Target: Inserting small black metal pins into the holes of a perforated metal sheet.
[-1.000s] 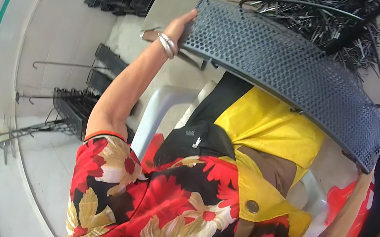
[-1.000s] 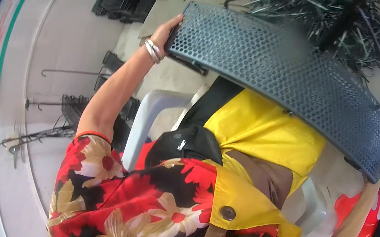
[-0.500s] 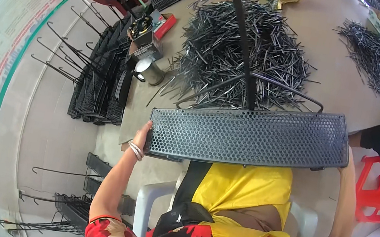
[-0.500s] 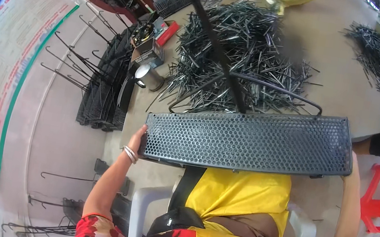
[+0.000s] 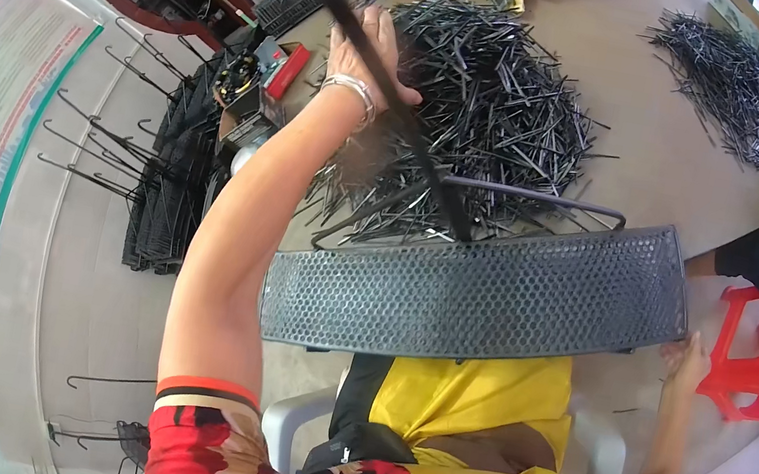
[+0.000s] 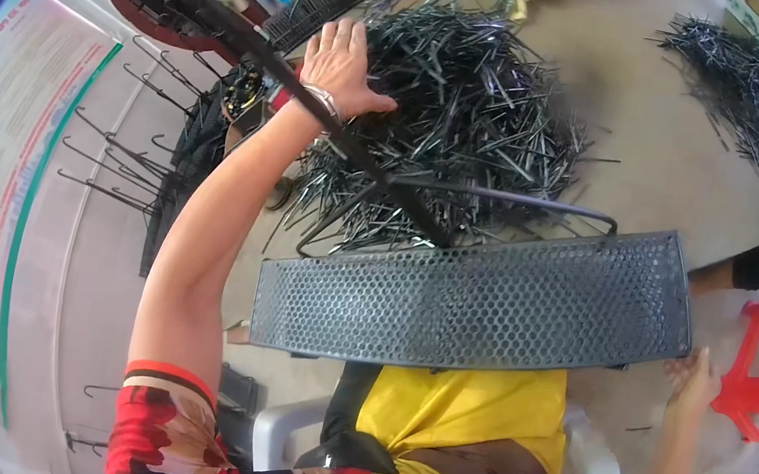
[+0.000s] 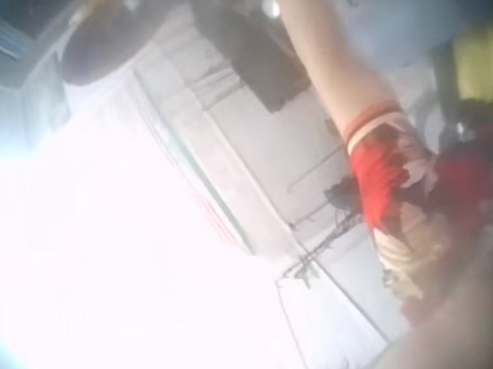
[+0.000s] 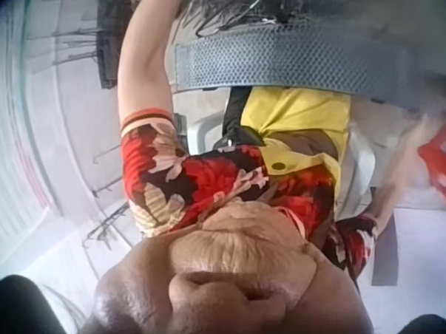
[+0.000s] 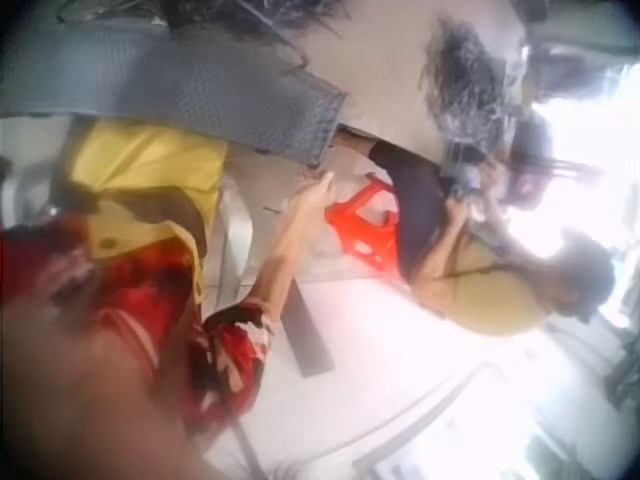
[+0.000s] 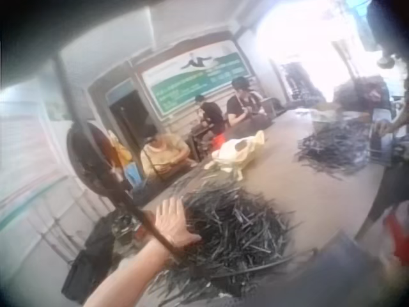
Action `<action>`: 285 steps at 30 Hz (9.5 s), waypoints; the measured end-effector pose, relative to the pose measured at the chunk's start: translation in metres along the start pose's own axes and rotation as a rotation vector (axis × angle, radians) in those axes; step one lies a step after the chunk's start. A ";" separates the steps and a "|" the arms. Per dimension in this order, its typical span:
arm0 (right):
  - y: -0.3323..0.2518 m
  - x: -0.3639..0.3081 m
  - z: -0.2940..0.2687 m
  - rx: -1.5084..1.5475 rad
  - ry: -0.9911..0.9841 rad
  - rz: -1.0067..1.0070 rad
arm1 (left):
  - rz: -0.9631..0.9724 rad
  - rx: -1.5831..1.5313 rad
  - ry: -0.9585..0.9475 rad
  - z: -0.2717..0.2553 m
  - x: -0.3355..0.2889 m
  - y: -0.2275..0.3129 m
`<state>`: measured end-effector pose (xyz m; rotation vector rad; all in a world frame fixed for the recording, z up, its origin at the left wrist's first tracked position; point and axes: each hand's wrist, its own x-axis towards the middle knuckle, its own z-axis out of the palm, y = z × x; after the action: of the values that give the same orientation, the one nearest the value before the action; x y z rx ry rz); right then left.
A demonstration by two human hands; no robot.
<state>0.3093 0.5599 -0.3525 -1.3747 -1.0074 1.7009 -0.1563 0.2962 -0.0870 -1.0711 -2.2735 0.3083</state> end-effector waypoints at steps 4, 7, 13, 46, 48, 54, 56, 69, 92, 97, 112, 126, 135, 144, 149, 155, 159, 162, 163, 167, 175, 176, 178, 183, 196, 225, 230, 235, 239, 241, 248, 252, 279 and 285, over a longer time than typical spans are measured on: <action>0.014 -0.019 -0.007 0.031 0.005 0.118 | 0.016 -0.041 -0.194 0.012 0.021 0.004; 0.029 -0.020 -0.008 0.058 -0.038 0.149 | -0.001 -0.080 -0.200 0.015 0.018 0.013; 0.045 -0.033 0.025 0.129 -0.023 0.251 | 0.033 -0.186 0.026 0.026 -0.007 0.018; -0.136 -0.083 0.122 -0.018 -0.291 -0.564 | -0.371 -0.602 0.169 -0.035 -0.002 -0.016; -0.153 -0.109 0.185 -0.230 -0.466 -0.449 | -0.590 -0.754 0.230 -0.042 -0.008 -0.040; -0.167 -0.125 0.359 -0.506 -0.798 -1.114 | -0.771 -1.891 0.449 -0.041 -0.004 -0.031; -0.177 -0.138 0.402 -0.343 -0.741 -1.313 | -1.044 -1.790 0.504 -0.019 0.000 -0.031; -0.137 -0.183 0.432 -1.058 -1.390 -1.217 | -1.046 -2.682 0.185 0.020 -0.042 0.022; -0.121 -0.177 0.410 -0.827 -1.300 -1.314 | -0.700 -2.235 -0.296 0.009 -0.061 0.016; -0.115 -0.180 0.403 -0.954 -1.386 -1.316 | -0.722 -2.704 -0.638 0.016 -0.045 0.009; -0.143 -0.137 0.381 -0.587 -0.959 -1.079 | -1.084 -2.554 0.252 0.023 -0.039 0.018; -0.105 -0.175 0.427 -0.603 -1.265 -1.321 | -0.781 -2.459 0.091 0.035 -0.059 0.039; -0.121 -0.145 0.404 -0.613 -1.012 -1.226 | -1.159 -2.584 0.205 0.034 -0.054 0.012; -0.155 -0.166 0.282 -0.245 -0.704 -0.887 | -0.818 -2.681 0.335 0.071 -0.082 -0.134; -0.097 -0.250 0.222 -0.353 -0.874 -1.034 | -1.039 -2.377 0.526 0.008 -0.121 -0.104; -0.039 -0.288 0.244 -0.377 -1.123 -0.609 | -0.527 -2.801 0.250 -0.031 -0.196 -0.083; -0.024 -0.286 0.275 -0.223 -1.173 -0.264 | -0.977 -2.880 0.173 -0.041 -0.249 -0.037; -0.014 -0.297 0.290 -0.183 -1.231 -0.133 | -1.156 -2.594 0.210 -0.050 -0.283 -0.004; -0.011 -0.300 0.293 -0.203 -1.256 -0.127 | -1.165 -2.612 0.173 -0.051 -0.294 0.003; -0.005 -0.312 0.306 -0.261 -1.311 -0.063 | -1.293 -2.579 0.081 -0.057 -0.322 0.022; 0.016 -0.334 0.312 -0.243 -1.207 0.267 | -1.341 -2.482 0.206 -0.061 -0.338 0.035; 0.020 -0.334 0.312 -0.239 -1.203 0.288 | -1.363 -2.470 0.188 -0.062 -0.340 0.036; 0.024 -0.333 0.312 -0.272 -1.210 0.302 | -1.379 -2.472 0.178 -0.061 -0.346 0.039; 0.016 -0.333 0.310 -0.253 -1.161 0.010 | -1.373 -2.493 0.159 -0.066 -0.343 0.041; 0.015 -0.337 0.402 -0.312 -1.250 -0.728 | -1.366 -2.452 0.113 -0.065 -0.344 0.045; 0.014 -0.325 0.339 -0.555 -1.362 0.358 | -1.291 -2.571 0.165 -0.061 -0.346 0.044; 0.030 -0.330 0.351 -0.352 -1.178 0.476 | -1.221 -2.563 0.142 -0.062 -0.345 0.044; 0.034 -0.329 0.368 -0.234 -1.240 0.199 | -1.238 -2.509 0.020 -0.061 -0.347 0.044; 0.017 -0.332 0.392 -0.105 -1.173 -0.475 | -1.303 -2.539 0.007 -0.065 -0.346 0.042; 0.016 -0.336 0.402 -0.075 -1.177 -0.542 | -1.355 -2.515 0.039 -0.065 -0.345 0.043; 0.032 -0.352 0.417 -0.092 -1.183 -0.503 | -1.337 -2.538 -0.044 -0.066 -0.346 0.040; 0.048 -0.339 0.417 -0.167 -1.373 -0.684 | -1.323 -2.520 -0.019 -0.067 -0.345 0.041; 0.019 -0.338 0.390 -0.521 -1.286 -0.201 | -1.244 -2.504 0.002 -0.063 -0.346 0.039; -0.017 -0.351 0.407 -0.553 -0.916 -1.171 | -1.257 -2.493 -0.025 -0.060 -0.349 0.037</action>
<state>-0.0285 0.2007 -0.1375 0.0359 -2.2914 1.0492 0.0762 0.0517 -0.2023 0.1769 -1.6414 -3.2720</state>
